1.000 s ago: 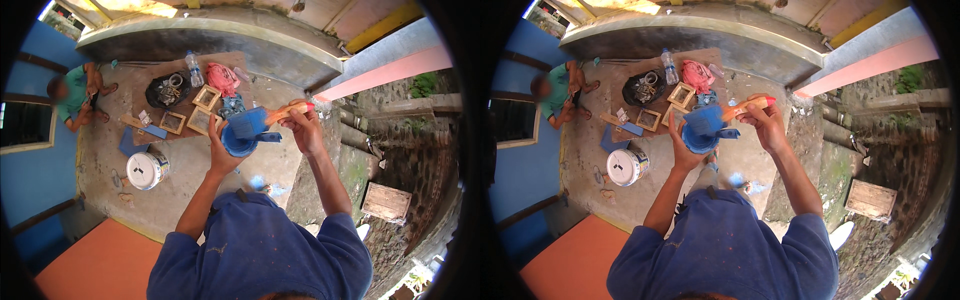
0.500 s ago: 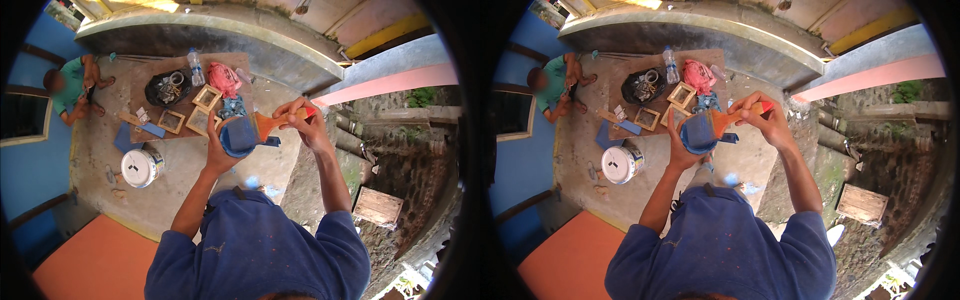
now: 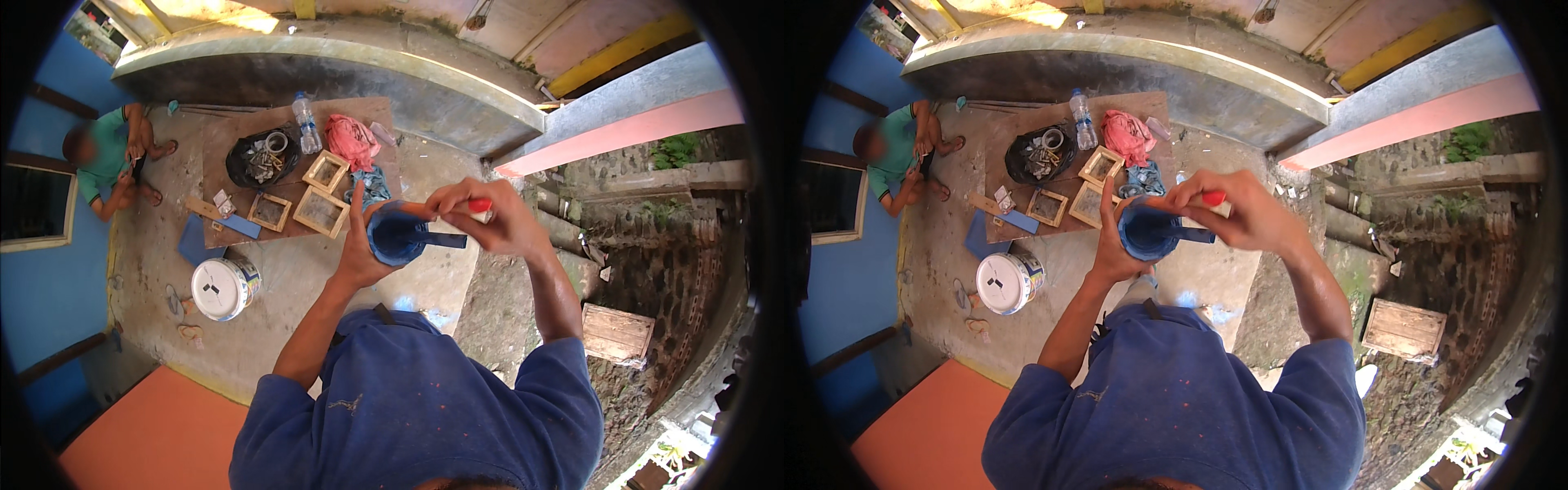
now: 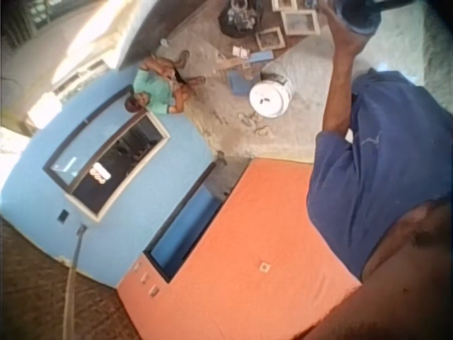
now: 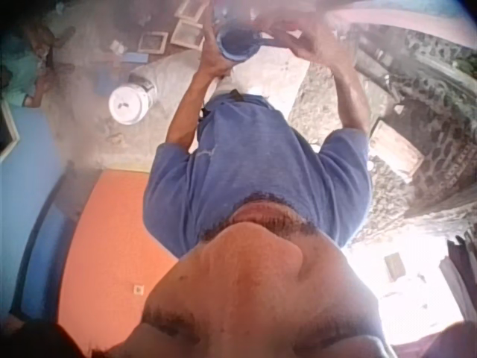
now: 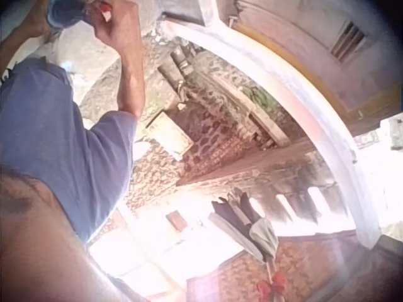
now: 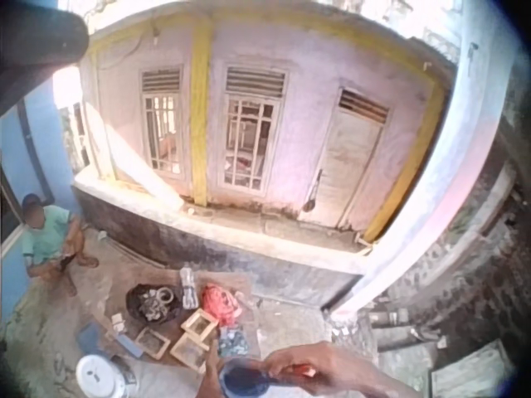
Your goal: The person stirs blue paint in a small container with a brush, rinses the brush at a sink, then continues stirring the paint outdoors. The person handles a paint container, a brush, and a sink faucet.
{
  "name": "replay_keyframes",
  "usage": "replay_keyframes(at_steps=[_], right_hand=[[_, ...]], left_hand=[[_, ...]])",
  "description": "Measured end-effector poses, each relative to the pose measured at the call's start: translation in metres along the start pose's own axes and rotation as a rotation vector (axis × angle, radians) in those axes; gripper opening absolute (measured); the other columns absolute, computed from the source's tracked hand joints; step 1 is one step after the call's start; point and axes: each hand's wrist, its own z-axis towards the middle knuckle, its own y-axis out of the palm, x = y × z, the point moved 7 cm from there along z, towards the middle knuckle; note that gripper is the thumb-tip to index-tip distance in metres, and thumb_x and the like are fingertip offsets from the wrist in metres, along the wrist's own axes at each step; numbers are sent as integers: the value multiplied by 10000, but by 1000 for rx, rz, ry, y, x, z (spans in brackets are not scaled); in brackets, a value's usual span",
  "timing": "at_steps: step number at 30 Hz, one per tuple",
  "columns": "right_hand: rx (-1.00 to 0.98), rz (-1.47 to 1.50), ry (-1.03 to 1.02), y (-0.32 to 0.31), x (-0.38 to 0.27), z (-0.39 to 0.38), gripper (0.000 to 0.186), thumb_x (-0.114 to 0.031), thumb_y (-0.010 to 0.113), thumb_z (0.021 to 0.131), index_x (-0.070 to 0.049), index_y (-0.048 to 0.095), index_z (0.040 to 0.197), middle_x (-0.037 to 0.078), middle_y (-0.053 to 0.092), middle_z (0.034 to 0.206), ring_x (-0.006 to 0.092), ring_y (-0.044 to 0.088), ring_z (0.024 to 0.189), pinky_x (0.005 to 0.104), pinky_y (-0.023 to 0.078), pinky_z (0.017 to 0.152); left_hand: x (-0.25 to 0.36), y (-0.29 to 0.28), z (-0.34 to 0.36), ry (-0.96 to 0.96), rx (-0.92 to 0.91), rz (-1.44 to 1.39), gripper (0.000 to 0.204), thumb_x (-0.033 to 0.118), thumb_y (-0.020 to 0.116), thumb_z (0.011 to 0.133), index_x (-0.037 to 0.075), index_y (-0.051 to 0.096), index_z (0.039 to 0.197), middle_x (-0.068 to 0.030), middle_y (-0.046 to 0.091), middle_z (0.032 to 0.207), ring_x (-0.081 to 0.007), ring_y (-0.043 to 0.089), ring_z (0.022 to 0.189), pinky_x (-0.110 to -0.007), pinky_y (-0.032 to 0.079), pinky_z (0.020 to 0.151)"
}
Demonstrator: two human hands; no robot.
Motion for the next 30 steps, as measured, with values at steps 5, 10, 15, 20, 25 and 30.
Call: replay_keyframes(at_steps=[5,10,15,20,25,30], right_hand=[[-52,-365,-267,34,-35,-8,272,25,731,816,-44,612,1051,117,705,1235,312,674,1218,408,627,847],[-29,-588,-324,54,-32,-17,307,9,736,781,-65,633,1061,80,676,1256,276,643,1278,345,636,745],[45,-618,-357,62,-23,-24,333,8,751,752,-54,658,1066,86,679,1246,284,657,1252,334,636,718],[72,-632,-380,67,-21,-25,340,8,755,740,-50,664,1062,97,684,1240,301,670,1228,337,639,720],[84,-613,-374,71,-25,-25,360,94,744,744,-42,628,1057,128,722,1218,340,700,1187,356,644,720],[68,-341,-257,56,-17,-21,270,51,756,794,-46,660,1027,138,712,1201,322,701,1166,370,632,780]], left_hand=[[1,-5,6,24,65,86,1388,148,988,682,45,-6,1644,-187,604,1350,-305,659,1211,-419,514,1062],[-3,-9,11,8,96,58,1383,134,991,659,37,26,1645,-177,609,1347,-299,660,1210,-413,512,1065],[-2,-11,15,20,85,97,1366,123,987,659,37,45,1645,-172,614,1344,-295,659,1210,-406,514,1058],[-2,-13,15,18,105,111,1348,122,987,653,43,79,1646,-171,624,1328,-292,663,1204,-400,518,1049],[-4,-15,14,12,118,107,1343,123,989,643,44,97,1644,-170,635,1312,-294,668,1194,-402,520,1045],[-6,-18,3,43,111,119,1357,118,987,648,52,68,1645,-174,618,1342,-302,658,1213,-409,518,1049]])
